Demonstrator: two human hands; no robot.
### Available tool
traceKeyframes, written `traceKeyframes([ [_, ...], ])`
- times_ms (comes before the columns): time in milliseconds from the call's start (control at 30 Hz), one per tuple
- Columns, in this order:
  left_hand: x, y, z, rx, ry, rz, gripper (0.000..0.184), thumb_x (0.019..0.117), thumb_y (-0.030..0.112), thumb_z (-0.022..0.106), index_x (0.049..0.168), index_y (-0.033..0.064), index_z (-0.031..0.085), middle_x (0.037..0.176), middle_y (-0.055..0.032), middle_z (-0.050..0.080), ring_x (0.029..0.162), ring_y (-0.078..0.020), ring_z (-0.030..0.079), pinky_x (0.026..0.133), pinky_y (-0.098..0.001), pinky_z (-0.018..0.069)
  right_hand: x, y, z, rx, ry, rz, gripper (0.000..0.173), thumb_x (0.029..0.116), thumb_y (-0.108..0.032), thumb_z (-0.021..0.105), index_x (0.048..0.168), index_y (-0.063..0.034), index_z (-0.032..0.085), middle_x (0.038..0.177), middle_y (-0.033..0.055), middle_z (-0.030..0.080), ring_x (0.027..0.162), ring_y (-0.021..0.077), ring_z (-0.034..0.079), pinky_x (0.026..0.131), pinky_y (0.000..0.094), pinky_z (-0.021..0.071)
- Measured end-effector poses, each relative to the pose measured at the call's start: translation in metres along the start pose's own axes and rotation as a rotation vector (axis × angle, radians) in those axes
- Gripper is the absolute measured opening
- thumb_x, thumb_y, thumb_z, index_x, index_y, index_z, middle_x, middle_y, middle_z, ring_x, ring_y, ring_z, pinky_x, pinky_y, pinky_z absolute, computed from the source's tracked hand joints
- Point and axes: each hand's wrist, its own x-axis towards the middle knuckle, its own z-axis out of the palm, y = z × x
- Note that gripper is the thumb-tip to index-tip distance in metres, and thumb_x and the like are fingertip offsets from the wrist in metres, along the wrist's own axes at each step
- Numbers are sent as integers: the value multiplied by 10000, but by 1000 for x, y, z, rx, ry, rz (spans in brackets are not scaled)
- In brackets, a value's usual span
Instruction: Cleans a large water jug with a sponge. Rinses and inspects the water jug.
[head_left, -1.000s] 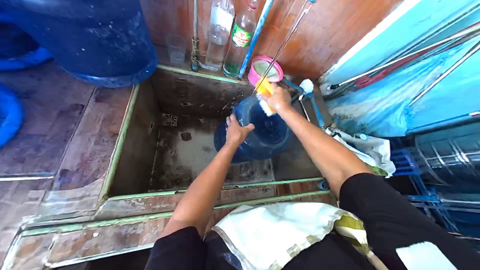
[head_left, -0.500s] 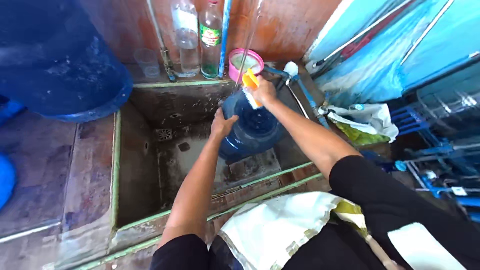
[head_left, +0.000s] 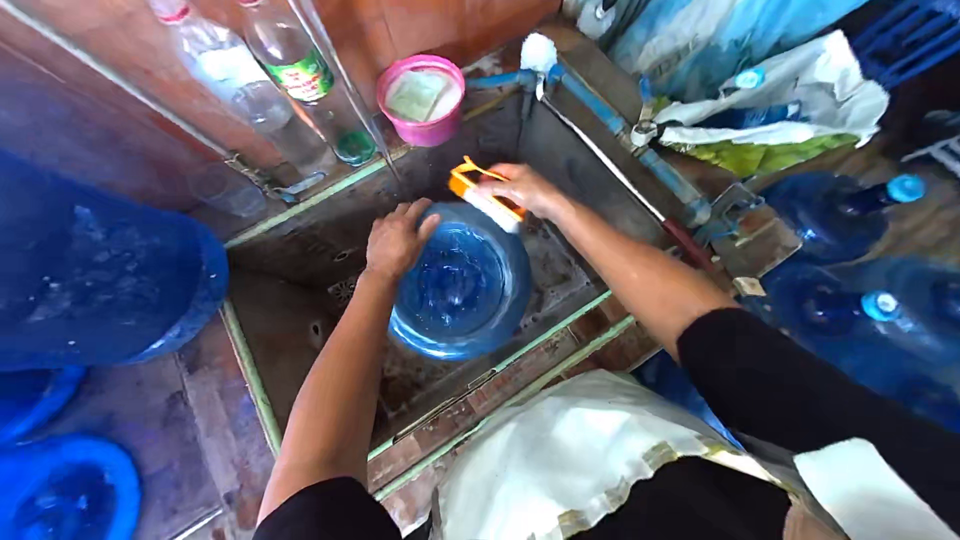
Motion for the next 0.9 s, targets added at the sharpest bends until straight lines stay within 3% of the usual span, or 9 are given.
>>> traceKeyframes([
  [100, 21, 22, 3, 98, 53, -195, 563, 1098, 465, 352, 1308, 53, 673, 1383, -270, 592, 1382, -473, 454, 1159, -688, 214, -3, -9, 38, 60, 20, -75, 441, 958, -280, 729, 1294, -10, 639, 1179, 189, 692, 1043, 268, 686, 941, 481, 555],
  [133, 28, 20, 3, 42, 140, -331, 569, 1081, 467, 399, 1368, 35, 632, 1467, -305, 505, 1444, -491, 366, 1179, -704, 161, -14, -6, 52, 78, 50, -134, 486, 956, -283, 733, 1331, 1, 608, 1180, 203, 696, 1037, 275, 702, 938, 482, 572],
  [267, 38, 6, 14, -259, 384, -722, 907, 992, 593, 533, 1633, 47, 193, 1704, -238, 33, 1568, -453, 8, 1189, -726, 53, -22, 20, 90, 239, 95, -148, 549, 953, -308, 733, 1371, 8, 567, 1158, 198, 703, 1001, 251, 719, 906, 456, 597],
  [333, 27, 19, 18, -267, 351, -633, 936, 1000, 552, 542, 1628, -4, 129, 1699, -254, -15, 1566, -460, 1, 1222, -662, 49, 16, -1, 75, 257, 57, -19, 510, 970, -312, 715, 1351, 3, 591, 1215, 212, 677, 1089, 290, 678, 971, 488, 546],
  [433, 17, 9, 20, -278, 361, -495, 881, 993, 505, 557, 1603, -33, 217, 1687, -281, 79, 1560, -461, 89, 1239, -622, 101, 52, -12, 73, 260, 63, 12, 482, 951, -324, 737, 1280, 10, 629, 1164, 213, 681, 1065, 300, 667, 952, 502, 533],
  [567, 33, -32, 0, -323, 316, -819, 967, 964, 669, 515, 1583, -30, 265, 1680, -291, 76, 1561, -451, 88, 1215, -681, 121, -21, 11, 119, 352, 66, -92, 554, 948, -286, 737, 1383, 4, 552, 1155, 202, 704, 1008, 262, 722, 915, 472, 597],
  [700, 1, -8, 13, -266, 287, -528, 947, 985, 534, 567, 1589, -89, 187, 1662, -341, 81, 1544, -511, 90, 1225, -662, 100, 33, -20, 84, 154, -49, -11, 583, 946, -344, 739, 1371, 18, 570, 1220, 237, 671, 1093, 323, 678, 971, 527, 546],
  [800, -25, 35, 21, -199, 231, -265, 1043, 894, 492, 716, 1598, -69, 191, 1671, -318, 95, 1557, -475, 100, 1241, -639, 84, 95, -77, 58, -279, -137, 37, 565, 917, -397, 759, 1257, 37, 634, 1244, 248, 639, 1162, 363, 618, 992, 580, 480],
  [900, -23, 56, 58, -132, 101, -4, 1127, 779, 492, 847, 1603, -8, 265, 1679, -265, 165, 1564, -423, 138, 1257, -619, 84, 80, -132, 91, -733, -191, -102, 567, 902, -383, 770, 1319, -24, 635, 1299, 251, 636, 1242, 414, 596, 1012, 649, 462],
])
